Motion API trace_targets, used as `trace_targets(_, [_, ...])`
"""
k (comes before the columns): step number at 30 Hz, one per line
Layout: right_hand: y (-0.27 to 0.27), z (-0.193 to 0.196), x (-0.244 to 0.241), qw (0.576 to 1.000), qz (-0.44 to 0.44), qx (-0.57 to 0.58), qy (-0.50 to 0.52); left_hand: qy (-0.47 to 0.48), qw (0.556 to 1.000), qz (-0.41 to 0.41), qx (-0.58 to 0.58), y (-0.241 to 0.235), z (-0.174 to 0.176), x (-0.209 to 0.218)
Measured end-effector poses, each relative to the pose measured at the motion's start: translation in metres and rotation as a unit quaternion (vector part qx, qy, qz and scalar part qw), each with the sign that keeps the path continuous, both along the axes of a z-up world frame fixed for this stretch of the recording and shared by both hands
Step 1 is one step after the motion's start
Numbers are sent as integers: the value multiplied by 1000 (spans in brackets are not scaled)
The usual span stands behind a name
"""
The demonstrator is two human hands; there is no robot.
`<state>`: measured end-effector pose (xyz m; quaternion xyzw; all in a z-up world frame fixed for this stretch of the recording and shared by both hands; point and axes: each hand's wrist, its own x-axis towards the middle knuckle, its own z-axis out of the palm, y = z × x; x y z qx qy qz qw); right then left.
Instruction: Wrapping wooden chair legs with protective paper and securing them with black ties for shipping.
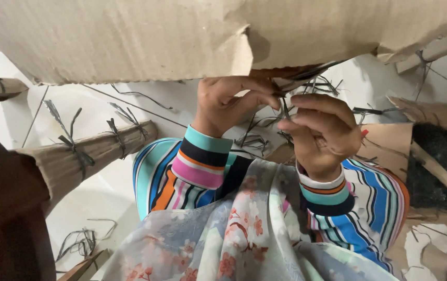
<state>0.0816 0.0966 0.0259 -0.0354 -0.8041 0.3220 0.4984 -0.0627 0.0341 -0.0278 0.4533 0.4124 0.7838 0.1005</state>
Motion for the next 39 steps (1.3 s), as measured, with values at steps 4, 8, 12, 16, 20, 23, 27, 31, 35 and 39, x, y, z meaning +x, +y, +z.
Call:
trace_targets(4, [2,11,-8,992,2,128,1,134,989,55,39,-9,13,-18])
trace_targets(8, [-3,25,-17,980,-14,167,-106,273,961,45,18,-13,-8,-30])
trace_targets(12, [-10,27,-19,977,-50,135,-155,215,977,1,-2,-19,-5,-29])
trace_targets(16, [-16,31,-19,973,-83,125,-175,174,985,-20,14,-20,-3,-24])
trace_targets(20, [-17,27,-18,969,-95,147,-174,73,996,47,-25,-19,0,-7])
trace_targets(23, [-16,16,-17,970,-98,163,-149,13,994,87,-57,-21,-1,2])
trace_targets(27, [-11,0,-26,975,-91,199,-49,78,985,123,-89,-29,4,2])
trace_targets(31, [-7,-9,-25,978,-100,182,-4,182,968,124,-121,-33,1,0])
trace_targets(35, [-5,-12,-16,980,-103,166,-46,219,959,178,-11,-26,-6,-2])
trace_targets(39, [-6,-7,-11,979,-105,157,-77,275,939,207,18,-25,-2,-6])
